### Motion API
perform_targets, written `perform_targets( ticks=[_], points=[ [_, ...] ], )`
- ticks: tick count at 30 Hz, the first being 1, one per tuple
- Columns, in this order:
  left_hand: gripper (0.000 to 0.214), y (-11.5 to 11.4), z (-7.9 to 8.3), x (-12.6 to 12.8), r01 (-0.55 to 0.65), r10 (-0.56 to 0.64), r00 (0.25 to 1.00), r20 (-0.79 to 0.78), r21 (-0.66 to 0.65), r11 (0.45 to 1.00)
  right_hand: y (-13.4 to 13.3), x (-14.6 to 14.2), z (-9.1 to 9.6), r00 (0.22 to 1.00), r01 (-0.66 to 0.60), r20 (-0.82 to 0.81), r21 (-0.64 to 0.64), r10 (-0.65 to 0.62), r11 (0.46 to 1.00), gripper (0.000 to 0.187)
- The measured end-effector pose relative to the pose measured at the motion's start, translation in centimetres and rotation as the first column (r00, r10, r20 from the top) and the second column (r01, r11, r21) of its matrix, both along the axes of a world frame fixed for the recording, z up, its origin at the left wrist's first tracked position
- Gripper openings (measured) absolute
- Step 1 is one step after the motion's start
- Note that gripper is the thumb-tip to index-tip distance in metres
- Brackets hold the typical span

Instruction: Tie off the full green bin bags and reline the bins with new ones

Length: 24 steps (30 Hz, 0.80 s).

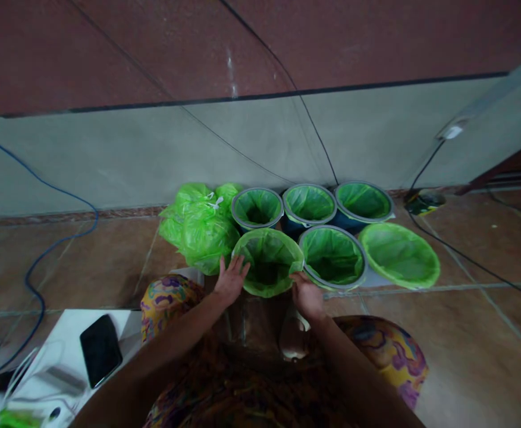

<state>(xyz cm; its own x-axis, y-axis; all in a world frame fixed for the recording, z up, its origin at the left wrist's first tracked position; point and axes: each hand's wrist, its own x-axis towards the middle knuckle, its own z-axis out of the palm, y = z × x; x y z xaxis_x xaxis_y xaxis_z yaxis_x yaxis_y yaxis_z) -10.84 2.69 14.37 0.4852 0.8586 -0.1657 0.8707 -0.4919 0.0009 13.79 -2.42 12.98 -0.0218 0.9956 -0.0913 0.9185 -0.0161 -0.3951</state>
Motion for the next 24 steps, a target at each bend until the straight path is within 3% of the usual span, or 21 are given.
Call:
perform_targets(
  ticks=[2,5,9,17,24],
  points=[
    [0.056,-2.2,0.2,2.3,-0.012,0.014,0.997,0.077,-0.030,0.999,1.0,1.0,0.0,0.998,0.009,0.063,-0.005,-0.008,1.000,0.041],
    [0.044,-5.3,-0.4,5.9,0.076,-0.055,0.983,0.173,-0.113,0.991,2.5,1.7,0.0,0.993,-0.004,0.118,-0.031,0.008,1.000,0.047],
    [0.031,-6.4,-2.1,8.5,0.043,-0.023,0.992,0.125,-0.158,0.987,3.3,1.4,-0.4,0.973,-0.068,0.208,-0.171,0.104,0.983,0.048],
    [0.027,-4.9,-3.5,8.1,0.077,-0.067,0.996,0.053,-0.210,0.975,2.7,0.0,-2.0,0.963,-0.078,0.227,-0.271,0.142,0.960,0.035],
    [0.032,-4.6,-3.9,8.1,0.017,-0.004,0.998,0.056,-0.228,0.974,2.4,-0.5,-1.7,0.975,-0.113,0.165,-0.199,0.147,0.974,0.047]
  ],
)
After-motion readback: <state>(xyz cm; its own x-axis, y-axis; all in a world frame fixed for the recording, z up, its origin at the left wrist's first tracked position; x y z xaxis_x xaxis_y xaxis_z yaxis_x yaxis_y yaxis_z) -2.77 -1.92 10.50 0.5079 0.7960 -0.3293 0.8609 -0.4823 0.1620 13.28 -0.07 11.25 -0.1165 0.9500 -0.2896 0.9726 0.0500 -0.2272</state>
